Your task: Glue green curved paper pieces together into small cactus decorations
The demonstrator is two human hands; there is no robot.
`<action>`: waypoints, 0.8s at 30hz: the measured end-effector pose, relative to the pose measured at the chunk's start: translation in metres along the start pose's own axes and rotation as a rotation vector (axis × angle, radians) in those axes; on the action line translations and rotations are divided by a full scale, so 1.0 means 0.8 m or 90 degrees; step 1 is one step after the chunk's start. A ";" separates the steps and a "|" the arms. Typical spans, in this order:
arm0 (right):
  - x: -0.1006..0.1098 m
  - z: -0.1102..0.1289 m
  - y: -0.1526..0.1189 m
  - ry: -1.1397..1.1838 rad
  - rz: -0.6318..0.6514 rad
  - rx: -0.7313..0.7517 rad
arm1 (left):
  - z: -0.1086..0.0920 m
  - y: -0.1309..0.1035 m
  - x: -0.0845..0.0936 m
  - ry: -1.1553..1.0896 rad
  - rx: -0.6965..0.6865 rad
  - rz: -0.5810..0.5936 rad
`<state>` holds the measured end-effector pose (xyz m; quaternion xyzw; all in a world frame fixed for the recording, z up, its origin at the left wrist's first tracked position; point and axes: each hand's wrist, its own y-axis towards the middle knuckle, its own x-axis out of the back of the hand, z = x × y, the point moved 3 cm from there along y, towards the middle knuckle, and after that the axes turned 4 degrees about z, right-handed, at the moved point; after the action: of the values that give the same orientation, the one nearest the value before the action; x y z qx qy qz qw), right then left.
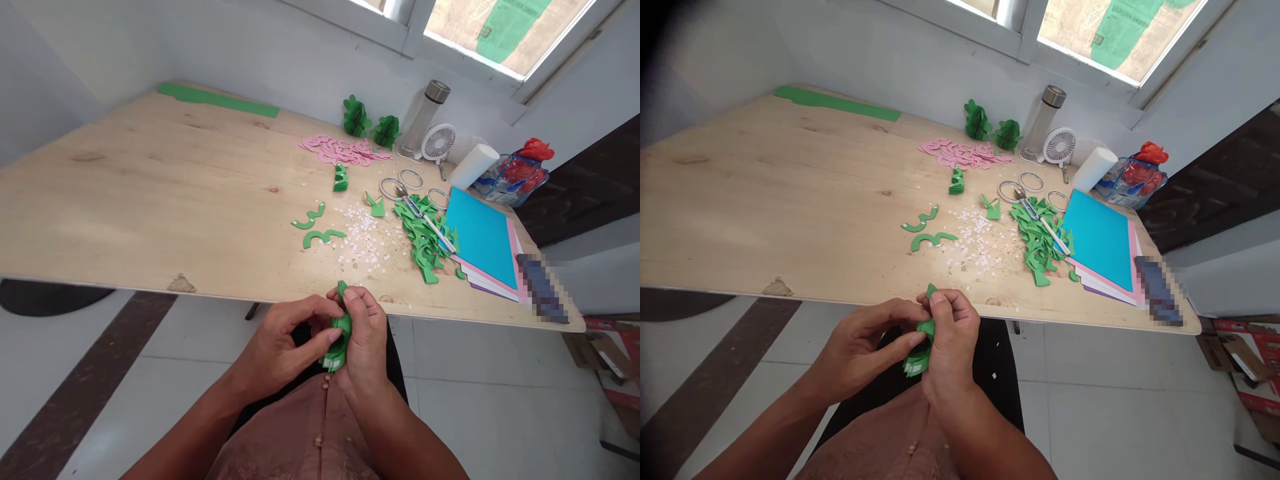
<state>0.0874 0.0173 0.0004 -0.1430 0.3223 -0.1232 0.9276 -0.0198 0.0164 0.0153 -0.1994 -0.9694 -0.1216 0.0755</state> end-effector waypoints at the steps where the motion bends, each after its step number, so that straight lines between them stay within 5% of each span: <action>1: 0.000 0.000 0.000 0.003 0.000 0.001 | 0.000 0.000 0.000 0.000 -0.001 0.000; 24: -0.001 0.007 0.001 0.060 0.126 -0.090 | 0.008 0.002 0.011 0.005 0.017 -0.015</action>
<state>0.0905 0.0196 0.0045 -0.1698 0.3862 -0.0145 0.9065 -0.0278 0.0230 0.0110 -0.1868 -0.9729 -0.1100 0.0806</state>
